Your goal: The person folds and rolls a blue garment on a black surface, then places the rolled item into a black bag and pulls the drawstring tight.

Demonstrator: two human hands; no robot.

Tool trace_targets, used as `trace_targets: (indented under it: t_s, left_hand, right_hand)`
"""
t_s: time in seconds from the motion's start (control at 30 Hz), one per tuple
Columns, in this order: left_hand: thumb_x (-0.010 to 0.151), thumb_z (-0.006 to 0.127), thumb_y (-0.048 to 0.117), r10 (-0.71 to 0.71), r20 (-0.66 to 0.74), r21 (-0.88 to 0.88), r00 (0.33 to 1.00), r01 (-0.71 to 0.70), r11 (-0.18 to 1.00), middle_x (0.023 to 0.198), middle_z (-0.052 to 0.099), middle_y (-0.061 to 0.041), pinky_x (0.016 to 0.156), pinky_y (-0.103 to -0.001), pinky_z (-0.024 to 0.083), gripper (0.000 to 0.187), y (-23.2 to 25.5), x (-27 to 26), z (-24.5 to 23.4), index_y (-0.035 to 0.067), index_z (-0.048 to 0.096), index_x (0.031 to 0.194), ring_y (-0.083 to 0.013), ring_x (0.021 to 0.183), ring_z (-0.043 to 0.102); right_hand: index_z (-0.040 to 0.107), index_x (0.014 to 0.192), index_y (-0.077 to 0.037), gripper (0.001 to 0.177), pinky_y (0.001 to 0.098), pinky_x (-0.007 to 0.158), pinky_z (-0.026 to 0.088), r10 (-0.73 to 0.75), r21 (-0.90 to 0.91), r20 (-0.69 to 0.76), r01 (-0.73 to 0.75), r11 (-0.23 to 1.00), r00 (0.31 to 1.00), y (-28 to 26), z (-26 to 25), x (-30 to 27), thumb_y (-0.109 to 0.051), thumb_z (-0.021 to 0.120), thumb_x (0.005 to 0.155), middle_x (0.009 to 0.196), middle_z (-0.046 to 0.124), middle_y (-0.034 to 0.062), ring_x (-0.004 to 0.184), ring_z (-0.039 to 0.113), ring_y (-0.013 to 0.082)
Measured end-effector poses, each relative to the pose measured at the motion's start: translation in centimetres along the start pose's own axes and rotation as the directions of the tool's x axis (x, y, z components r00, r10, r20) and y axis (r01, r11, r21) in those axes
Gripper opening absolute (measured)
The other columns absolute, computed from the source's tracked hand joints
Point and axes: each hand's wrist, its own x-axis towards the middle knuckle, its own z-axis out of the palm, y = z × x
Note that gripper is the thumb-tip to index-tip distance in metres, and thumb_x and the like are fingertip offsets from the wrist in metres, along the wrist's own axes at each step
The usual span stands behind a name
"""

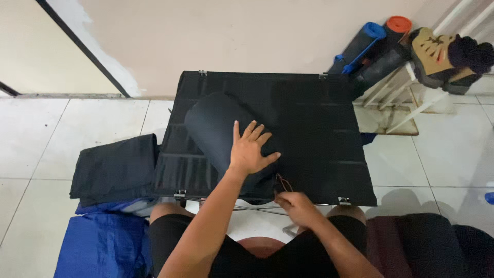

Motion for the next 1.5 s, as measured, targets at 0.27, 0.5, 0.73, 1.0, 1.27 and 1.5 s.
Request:
trace_targets:
  t_s: [0.27, 0.5, 0.73, 1.0, 1.27, 1.5]
  left_hand:
    - [0.075, 0.061, 0.069, 0.222, 0.080, -0.025, 0.972, -0.221, 0.975, 0.148, 0.039, -0.017, 0.100, -0.083, 0.005, 0.073, 1.7, -0.4, -2.9, 0.026, 0.055, 0.134, -0.0384, 0.143, 0.024]
    - [0.048, 0.086, 0.058, 0.255, 0.455, 0.420, 0.853, -0.458, 0.783, 0.160, 0.007, -0.012, 0.104, -0.077, 0.019, 0.128, 2.9, -3.8, -3.9, 0.031, 0.017, 0.152, -0.0365, 0.146, 0.006]
    - [0.077, 0.069, 0.033, 0.272, 0.315, 0.426, 0.909, -0.392, 0.816, 0.158, 0.020, -0.009, 0.105, -0.074, 0.025, 0.084, 2.2, -2.1, 0.0, 0.017, 0.029, 0.149, -0.0315, 0.144, 0.018]
    - [0.059, 0.083, 0.042, 0.317, 0.406, 0.340, 0.857, -0.463, 0.818, 0.157, 0.020, -0.012, 0.105, -0.076, 0.019, 0.106, 1.8, -0.8, -1.4, 0.023, 0.030, 0.149, -0.0320, 0.145, 0.015]
    - [0.079, 0.071, 0.044, 0.507, 0.008, -0.138, 0.862, -0.502, 0.854, 0.084, 0.065, -0.002, 0.116, -0.072, 0.009, 0.031, 4.2, -4.7, 0.5, 0.014, 0.070, 0.087, -0.0234, 0.113, 0.056]
    - [0.094, 0.060, 0.016, 0.400, -0.363, 0.067, 0.842, -0.404, 0.912, 0.079, 0.054, -0.006, 0.104, -0.064, 0.033, 0.015, 6.2, -6.6, 3.7, 0.011, 0.066, 0.081, -0.0260, 0.095, 0.056]
  right_hand:
    - [0.075, 0.096, -0.011, 0.023, 0.0287, 0.062, 0.042, 0.206, 0.234, -0.026, -0.194, 0.953, 0.978, 2.6, -2.1, -0.4, -0.018, 0.052, 0.095, 0.066, 0.055, 0.0001, 0.062, 0.050, 0.0121]
    - [0.076, 0.097, -0.013, 0.022, 0.0293, 0.080, 0.048, 0.083, 0.070, -0.013, -0.082, 0.994, 0.996, 0.6, -3.2, -0.6, -0.016, 0.054, 0.092, 0.098, 0.073, 0.0007, 0.089, 0.067, 0.0133]
    - [0.066, 0.081, -0.013, 0.012, 0.0357, 0.069, 0.044, -0.264, 0.018, 0.110, 0.264, 0.964, 0.958, 2.2, 3.2, 1.2, -0.009, 0.058, 0.089, 0.083, 0.061, 0.0041, 0.075, 0.060, 0.0190]
    - [0.072, 0.091, -0.012, 0.017, 0.0305, 0.083, 0.047, -0.074, 0.156, 0.068, 0.063, 0.986, 0.995, 0.0, 0.5, -0.8, -0.020, 0.056, 0.092, 0.097, 0.073, 0.0018, 0.092, 0.066, 0.0144]
    - [0.076, 0.081, -0.005, 0.016, 0.0293, 0.061, 0.042, 0.131, 0.429, -0.261, -0.006, 0.903, 0.956, -1.9, -4.1, -2.1, -0.013, 0.063, 0.085, 0.063, 0.059, 0.0043, 0.062, 0.051, 0.0160]
    - [0.073, 0.073, -0.008, 0.014, 0.0282, 0.055, 0.036, 0.145, 0.437, -0.293, -0.002, 0.899, 0.945, -2.3, -3.9, -2.0, -0.011, 0.062, 0.082, 0.055, 0.050, 0.0015, 0.057, 0.044, 0.0130]
